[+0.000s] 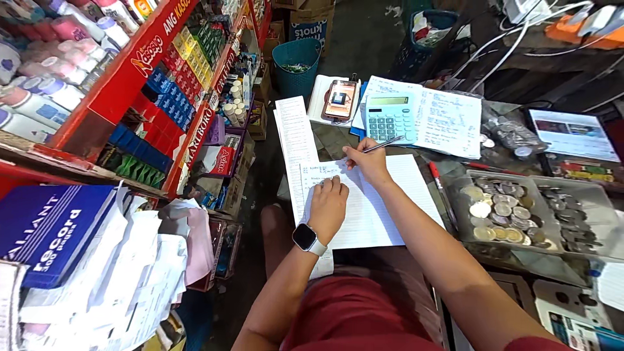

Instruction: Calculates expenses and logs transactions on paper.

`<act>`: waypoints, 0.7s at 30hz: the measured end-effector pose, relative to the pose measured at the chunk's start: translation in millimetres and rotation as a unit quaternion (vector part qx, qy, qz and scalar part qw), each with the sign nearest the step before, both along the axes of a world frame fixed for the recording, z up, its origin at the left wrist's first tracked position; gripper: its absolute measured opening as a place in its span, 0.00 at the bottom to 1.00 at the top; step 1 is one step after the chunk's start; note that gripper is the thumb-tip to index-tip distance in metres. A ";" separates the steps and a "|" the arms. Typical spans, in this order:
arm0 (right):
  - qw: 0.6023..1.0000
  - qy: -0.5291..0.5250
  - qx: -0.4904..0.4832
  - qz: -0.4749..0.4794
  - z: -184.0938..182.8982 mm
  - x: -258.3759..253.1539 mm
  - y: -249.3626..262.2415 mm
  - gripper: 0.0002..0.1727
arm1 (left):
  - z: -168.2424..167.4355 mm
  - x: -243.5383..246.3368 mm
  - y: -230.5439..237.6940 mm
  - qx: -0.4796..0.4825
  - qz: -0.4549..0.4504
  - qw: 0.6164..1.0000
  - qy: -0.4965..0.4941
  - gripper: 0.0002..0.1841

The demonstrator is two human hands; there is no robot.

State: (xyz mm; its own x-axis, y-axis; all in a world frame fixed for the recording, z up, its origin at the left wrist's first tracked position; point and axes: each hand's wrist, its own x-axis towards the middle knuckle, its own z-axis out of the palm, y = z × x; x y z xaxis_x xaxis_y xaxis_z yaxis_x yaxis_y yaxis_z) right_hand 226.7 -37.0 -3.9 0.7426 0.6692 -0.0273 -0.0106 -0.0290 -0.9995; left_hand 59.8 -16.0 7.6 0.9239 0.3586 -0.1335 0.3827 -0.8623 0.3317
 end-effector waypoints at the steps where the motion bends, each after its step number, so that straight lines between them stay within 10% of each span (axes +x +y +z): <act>1: 1.000 -0.015 -0.012 0.005 -1.8 0.5 2.2 0.16 | 1.5 4.2 -1.7 -0.013 0.007 1.000 0.009 0.21; 21: 0.978 -0.197 -0.070 0.009 -22.1 -4.8 -4.6 0.15 | -9.0 15.8 -12.1 0.038 0.016 0.999 0.001 0.34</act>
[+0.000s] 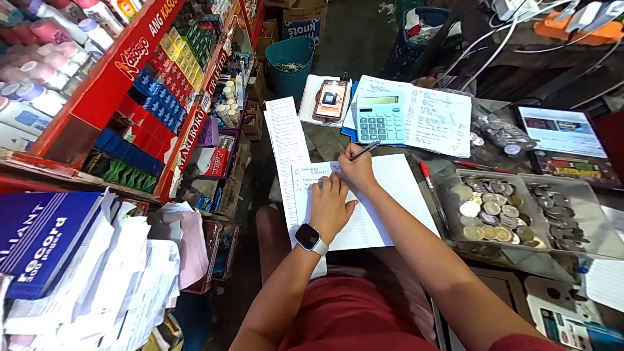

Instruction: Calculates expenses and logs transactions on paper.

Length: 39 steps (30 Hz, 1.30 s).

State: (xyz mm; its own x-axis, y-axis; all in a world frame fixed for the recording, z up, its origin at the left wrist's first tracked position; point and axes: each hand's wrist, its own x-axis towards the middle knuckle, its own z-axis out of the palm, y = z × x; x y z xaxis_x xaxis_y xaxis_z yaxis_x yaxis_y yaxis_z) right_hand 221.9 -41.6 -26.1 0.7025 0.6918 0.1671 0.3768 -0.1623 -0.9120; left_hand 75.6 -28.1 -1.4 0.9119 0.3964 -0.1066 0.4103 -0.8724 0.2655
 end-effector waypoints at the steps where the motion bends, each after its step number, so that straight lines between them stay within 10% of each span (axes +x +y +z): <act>1: 1.000 0.000 0.001 -0.002 -0.3 0.0 0.0 0.15 | 0.1 -0.3 0.0 0.000 0.000 1.000 0.001 0.34; 17: 0.991 0.052 0.124 -0.017 4.0 1.0 -13.6 0.20 | -4.4 -0.2 0.1 0.005 0.002 1.000 -0.008 0.40; 22: 0.990 -0.134 0.020 -0.026 26.6 49.9 -44.4 0.20 | -2.1 1.6 0.6 -0.023 0.005 1.000 0.008 0.41; 26: 0.980 -0.137 -0.024 -0.140 48.0 99.4 -48.2 0.22 | -4.5 -2.1 0.1 -0.011 0.010 1.000 -0.018 0.41; 39: 0.952 -0.214 -0.210 -0.065 39.6 149.5 -16.5 0.19 | -6.5 -5.7 4.0 0.000 0.002 1.000 0.007 0.42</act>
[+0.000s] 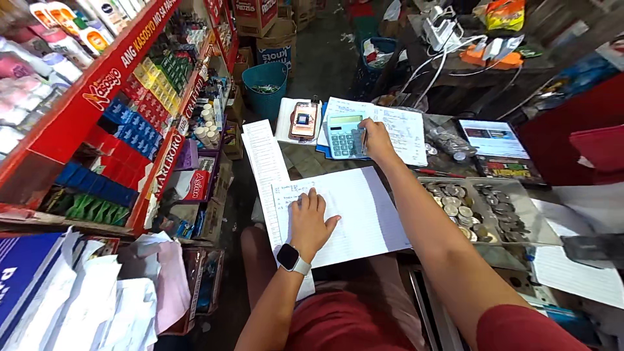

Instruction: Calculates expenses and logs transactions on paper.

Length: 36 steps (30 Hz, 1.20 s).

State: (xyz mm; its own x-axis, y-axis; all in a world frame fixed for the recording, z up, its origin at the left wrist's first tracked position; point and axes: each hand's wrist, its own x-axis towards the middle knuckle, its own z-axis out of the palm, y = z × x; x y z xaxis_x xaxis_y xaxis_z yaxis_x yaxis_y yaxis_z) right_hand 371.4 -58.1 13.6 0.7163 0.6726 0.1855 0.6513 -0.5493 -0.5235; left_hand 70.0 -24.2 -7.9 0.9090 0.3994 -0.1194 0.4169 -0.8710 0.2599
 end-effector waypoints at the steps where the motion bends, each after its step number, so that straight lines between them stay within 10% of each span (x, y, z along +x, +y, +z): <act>1: 1.000 -0.013 -0.008 0.002 -1.5 -1.1 -1.1 0.18 | -0.4 -0.1 -0.2 0.003 0.000 1.000 0.000 0.42; 36: 0.988 -0.129 0.016 0.082 -21.9 -64.0 -37.4 0.11 | 3.4 3.2 -2.0 -0.006 -0.001 1.000 -0.003 0.41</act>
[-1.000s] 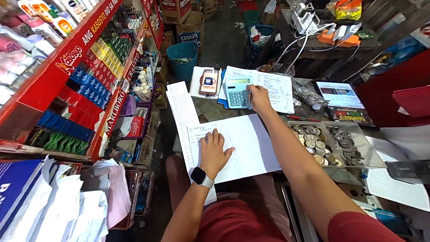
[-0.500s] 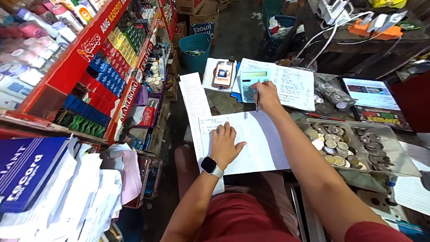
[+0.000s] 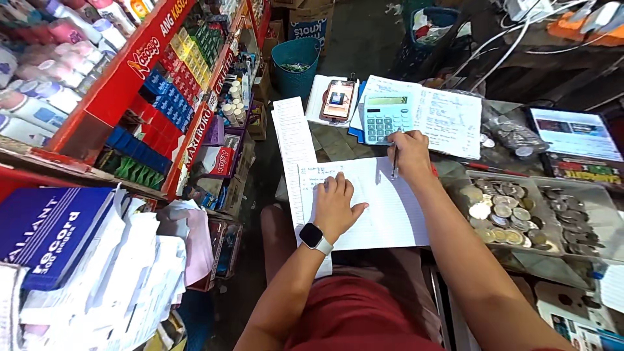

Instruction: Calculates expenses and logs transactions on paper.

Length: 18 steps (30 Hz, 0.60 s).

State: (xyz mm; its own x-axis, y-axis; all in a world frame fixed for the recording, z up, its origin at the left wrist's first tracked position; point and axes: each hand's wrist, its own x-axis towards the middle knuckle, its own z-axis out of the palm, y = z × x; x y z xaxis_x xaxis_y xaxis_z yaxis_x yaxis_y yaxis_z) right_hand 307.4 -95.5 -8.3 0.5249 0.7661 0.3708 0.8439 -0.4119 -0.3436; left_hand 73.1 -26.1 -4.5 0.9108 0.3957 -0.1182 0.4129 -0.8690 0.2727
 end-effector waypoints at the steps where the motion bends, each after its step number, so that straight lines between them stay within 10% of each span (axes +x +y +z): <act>1: 1.000 0.000 -0.002 0.002 0.0 0.3 0.8 0.10 | 0.2 -0.1 0.0 -0.003 0.002 1.000 -0.001 0.41; 18: 1.000 0.020 0.014 -0.007 -2.3 -1.8 -1.5 0.13 | -2.2 0.3 -1.7 -0.002 0.006 1.000 -0.002 0.42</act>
